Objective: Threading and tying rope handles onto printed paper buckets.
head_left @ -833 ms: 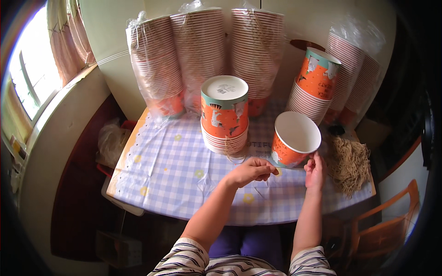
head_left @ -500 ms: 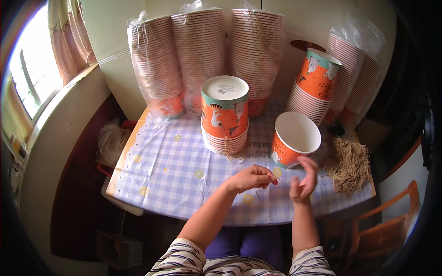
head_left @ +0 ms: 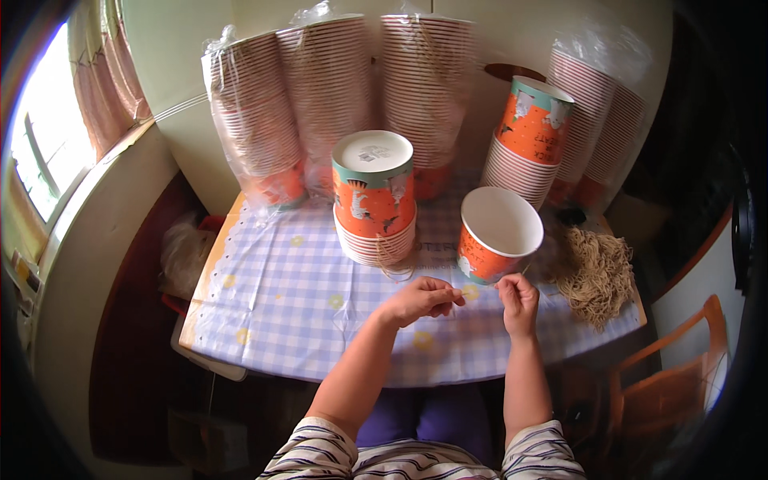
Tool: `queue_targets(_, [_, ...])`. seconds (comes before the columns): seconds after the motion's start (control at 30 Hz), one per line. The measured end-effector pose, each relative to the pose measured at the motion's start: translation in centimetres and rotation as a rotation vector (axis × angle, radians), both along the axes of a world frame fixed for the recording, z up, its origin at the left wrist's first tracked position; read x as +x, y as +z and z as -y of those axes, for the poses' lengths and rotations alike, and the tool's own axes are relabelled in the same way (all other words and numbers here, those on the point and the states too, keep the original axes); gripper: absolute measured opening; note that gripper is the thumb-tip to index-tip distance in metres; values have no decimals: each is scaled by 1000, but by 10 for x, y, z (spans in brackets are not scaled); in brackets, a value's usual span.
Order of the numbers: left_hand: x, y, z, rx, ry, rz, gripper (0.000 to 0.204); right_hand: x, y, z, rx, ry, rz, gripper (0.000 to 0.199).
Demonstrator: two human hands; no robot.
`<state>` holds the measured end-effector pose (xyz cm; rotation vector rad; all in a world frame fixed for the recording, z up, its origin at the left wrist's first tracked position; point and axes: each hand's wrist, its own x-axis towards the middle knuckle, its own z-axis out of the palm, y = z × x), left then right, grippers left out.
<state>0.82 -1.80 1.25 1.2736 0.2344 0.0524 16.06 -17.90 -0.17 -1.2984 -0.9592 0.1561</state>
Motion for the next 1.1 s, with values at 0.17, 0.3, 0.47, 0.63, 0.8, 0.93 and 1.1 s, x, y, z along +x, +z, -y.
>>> queue_targets(0.17, [-3,-4,-6,-31,23,26,22,11,-4,0,188,-11,-301,20])
queue_targets(0.3, [0,-2,-3,-33,45,12,21,7,5,0,152,-65,144,13])
queue_targets(0.47, [5,-2,2,38,14,-21,20,-19,27,-5,64,27,530,32])
queue_targets(0.63, [4,-3,5,25,77,-8,21,-36,30,-24,-372,339,407,46])
queue_targets(0.8, [4,-4,-2,-90,120,-66,27,-25,20,-26,-258,181,408,20])
queue_targets(0.93, [0,4,-4,-273,148,-114,34,-15,12,-22,-201,139,445,12])
queue_targets(1.1, [0,3,-3,-201,117,-129,27,-13,13,-20,-139,67,416,5])
